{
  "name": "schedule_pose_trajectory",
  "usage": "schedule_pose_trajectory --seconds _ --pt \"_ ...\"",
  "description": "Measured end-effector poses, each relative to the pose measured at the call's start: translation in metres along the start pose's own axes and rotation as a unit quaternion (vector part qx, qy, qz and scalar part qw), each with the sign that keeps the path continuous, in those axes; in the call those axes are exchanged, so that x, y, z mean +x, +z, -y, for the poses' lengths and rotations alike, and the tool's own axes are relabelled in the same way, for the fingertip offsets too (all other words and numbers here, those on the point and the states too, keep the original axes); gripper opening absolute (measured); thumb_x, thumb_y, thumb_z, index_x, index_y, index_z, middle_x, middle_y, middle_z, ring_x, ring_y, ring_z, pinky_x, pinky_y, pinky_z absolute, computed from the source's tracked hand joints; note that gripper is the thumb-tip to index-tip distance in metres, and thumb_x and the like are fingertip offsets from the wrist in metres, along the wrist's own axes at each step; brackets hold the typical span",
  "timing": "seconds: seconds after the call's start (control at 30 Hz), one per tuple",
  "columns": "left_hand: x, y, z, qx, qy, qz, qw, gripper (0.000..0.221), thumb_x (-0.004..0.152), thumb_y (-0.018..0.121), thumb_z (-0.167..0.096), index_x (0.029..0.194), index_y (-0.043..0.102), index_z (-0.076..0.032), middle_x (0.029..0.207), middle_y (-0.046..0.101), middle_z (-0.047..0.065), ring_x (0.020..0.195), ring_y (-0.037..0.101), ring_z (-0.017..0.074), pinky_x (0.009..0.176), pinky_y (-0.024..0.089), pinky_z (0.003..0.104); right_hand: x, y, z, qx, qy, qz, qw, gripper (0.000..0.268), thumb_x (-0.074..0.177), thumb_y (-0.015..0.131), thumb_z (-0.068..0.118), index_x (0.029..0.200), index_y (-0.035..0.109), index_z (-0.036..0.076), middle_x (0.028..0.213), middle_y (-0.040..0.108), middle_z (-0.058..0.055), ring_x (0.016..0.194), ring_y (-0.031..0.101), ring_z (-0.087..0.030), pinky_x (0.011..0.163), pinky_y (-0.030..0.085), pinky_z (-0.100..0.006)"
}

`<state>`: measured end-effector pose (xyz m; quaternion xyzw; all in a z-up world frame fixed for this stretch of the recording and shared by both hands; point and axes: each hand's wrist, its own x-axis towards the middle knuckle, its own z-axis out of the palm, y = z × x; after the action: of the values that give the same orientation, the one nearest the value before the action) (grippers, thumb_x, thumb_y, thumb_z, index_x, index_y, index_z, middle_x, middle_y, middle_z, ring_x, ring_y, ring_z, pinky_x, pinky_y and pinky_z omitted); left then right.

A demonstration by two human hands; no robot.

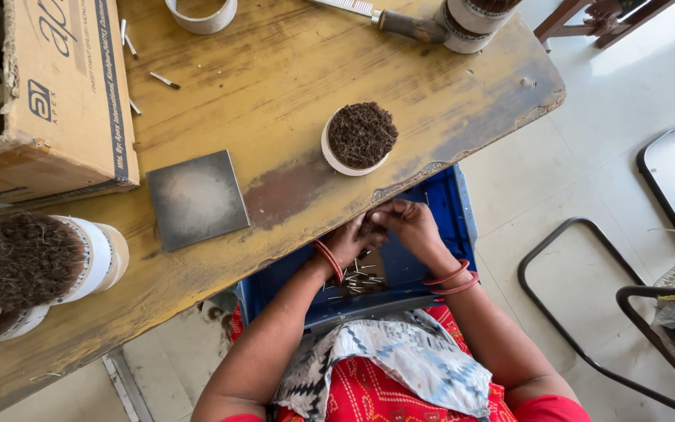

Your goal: Assembling round brushes by manually inserting small metal bristles into circular bases and using a metal plate to level them.

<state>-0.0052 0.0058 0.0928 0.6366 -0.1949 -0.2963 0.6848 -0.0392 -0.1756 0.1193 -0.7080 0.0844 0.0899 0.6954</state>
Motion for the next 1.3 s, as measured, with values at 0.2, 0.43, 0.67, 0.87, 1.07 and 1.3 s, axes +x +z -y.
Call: schedule_pose_trajectory --seconds 0.2,0.43,0.67,0.87,1.07,1.3 --pt "-0.003 -0.011 -0.009 -0.397 -0.117 -0.01 0.91 0.039 0.096 0.066 -0.018 0.131 0.058 -0.002 0.122 0.069 0.012 0.109 0.073 0.0252 0.092 0.066 0.038 -0.021 0.013 0.039 -0.138 -0.203 -0.137 0.96 0.011 0.09 0.076 0.004 0.101 0.078 0.004 0.101 0.076 -0.009 0.092 0.073 -0.019 0.082 0.06 -0.03" --pt "0.0 -0.018 0.03 -0.417 -0.13 -0.002 0.9 0.039 0.102 0.064 -0.02 0.136 0.058 0.0 0.126 0.068 0.017 0.112 0.072 0.0291 0.09 0.062 0.04 -0.026 0.031 0.077 -0.416 -0.35 -0.006 0.839 0.041 0.079 0.082 0.025 0.115 0.07 0.008 0.116 0.067 -0.015 0.117 0.059 -0.037 0.102 0.044 -0.048" --pt "0.009 -0.008 0.057 -0.1 -0.183 -0.035 0.977 0.039 0.099 0.056 -0.02 0.137 0.051 -0.012 0.114 0.071 0.01 0.082 0.075 0.0233 0.064 0.066 0.038 -0.02 0.024 0.045 -0.535 -0.342 0.071 0.769 0.056 0.084 0.074 0.037 0.132 0.061 0.011 0.141 0.056 -0.013 0.133 0.054 -0.039 0.111 0.042 -0.052" --pt "0.011 -0.007 0.052 -0.008 -0.166 -0.139 0.976 0.031 0.107 0.048 -0.029 0.124 0.061 -0.007 0.096 0.073 0.012 0.061 0.068 0.0143 0.05 0.056 0.028 -0.018 0.016 0.045 -0.446 -0.181 0.007 0.876 0.047 0.087 0.077 0.036 0.121 0.068 0.006 0.132 0.062 -0.017 0.119 0.058 -0.038 0.095 0.047 -0.049" --pt "0.009 -0.001 0.024 0.133 -0.035 -0.069 0.988 0.044 0.078 0.075 -0.005 0.121 0.065 -0.001 0.105 0.073 0.016 0.087 0.069 0.025 0.072 0.055 0.038 -0.033 0.034 0.07 -0.232 -0.11 0.02 0.966 0.029 0.083 0.08 0.019 0.109 0.076 0.008 0.111 0.076 -0.012 0.103 0.07 -0.031 0.09 0.055 -0.038" --pt "0.003 -0.002 -0.012 0.202 0.134 -0.087 0.966 0.065 0.074 0.084 -0.004 0.135 0.061 -0.003 0.127 0.068 0.016 0.118 0.066 0.0286 0.099 0.052 0.041 -0.059 0.033 0.093 -0.304 -0.235 0.029 0.923 0.029 0.076 0.079 0.007 0.106 0.078 0.005 0.111 0.074 -0.013 0.1 0.07 -0.03 0.086 0.056 -0.038"
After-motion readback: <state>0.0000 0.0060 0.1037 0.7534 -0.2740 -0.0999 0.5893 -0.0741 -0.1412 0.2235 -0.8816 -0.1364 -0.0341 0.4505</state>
